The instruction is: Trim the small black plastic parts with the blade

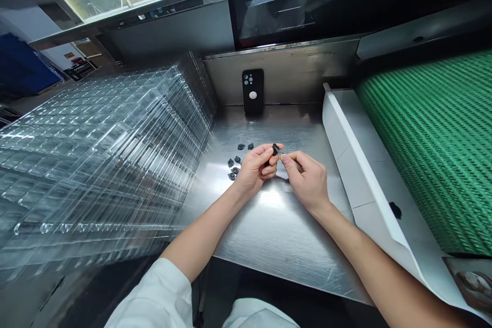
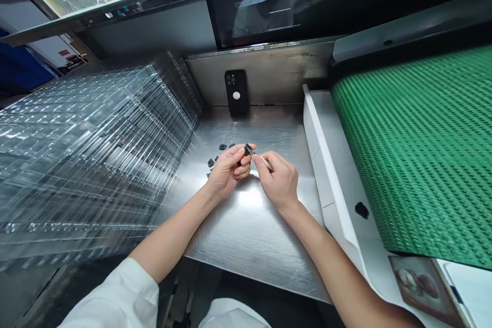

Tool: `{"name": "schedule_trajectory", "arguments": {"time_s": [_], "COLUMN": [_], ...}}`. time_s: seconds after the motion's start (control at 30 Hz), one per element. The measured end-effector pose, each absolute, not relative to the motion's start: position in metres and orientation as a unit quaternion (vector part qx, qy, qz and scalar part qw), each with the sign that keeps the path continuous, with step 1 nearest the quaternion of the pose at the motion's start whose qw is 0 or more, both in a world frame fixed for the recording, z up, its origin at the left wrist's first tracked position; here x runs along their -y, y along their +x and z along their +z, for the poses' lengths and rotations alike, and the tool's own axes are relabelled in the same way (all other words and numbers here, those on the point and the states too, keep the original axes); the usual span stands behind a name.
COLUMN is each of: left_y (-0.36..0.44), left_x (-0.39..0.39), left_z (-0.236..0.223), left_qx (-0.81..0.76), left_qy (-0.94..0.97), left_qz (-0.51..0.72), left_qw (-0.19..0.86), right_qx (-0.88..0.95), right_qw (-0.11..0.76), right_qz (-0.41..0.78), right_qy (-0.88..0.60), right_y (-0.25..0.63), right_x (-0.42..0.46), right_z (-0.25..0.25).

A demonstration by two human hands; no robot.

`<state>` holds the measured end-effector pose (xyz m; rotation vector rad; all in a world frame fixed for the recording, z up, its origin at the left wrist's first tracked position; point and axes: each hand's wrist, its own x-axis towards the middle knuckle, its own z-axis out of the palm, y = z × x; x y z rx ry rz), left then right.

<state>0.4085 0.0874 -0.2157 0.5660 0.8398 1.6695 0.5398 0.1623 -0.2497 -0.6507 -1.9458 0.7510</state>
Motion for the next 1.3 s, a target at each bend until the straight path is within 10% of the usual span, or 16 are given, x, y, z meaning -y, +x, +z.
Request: {"name": "schedule_trajectory", "arguments": {"time_s": [1.3], "left_y": [0.420], "left_x": [-0.096], "left_z": [-0.231], "left_qx": [-0.331], "left_qy": [0.073], "left_qz": [0.763], "left_qw": [0.549], "right_qx": [0.816], "right_qw": [0.435], "right_qz": [0.314], "right_qy": [-0.216], "right_y": [0.533], "right_x": [-0.158], "right_z": [-0.258]}}
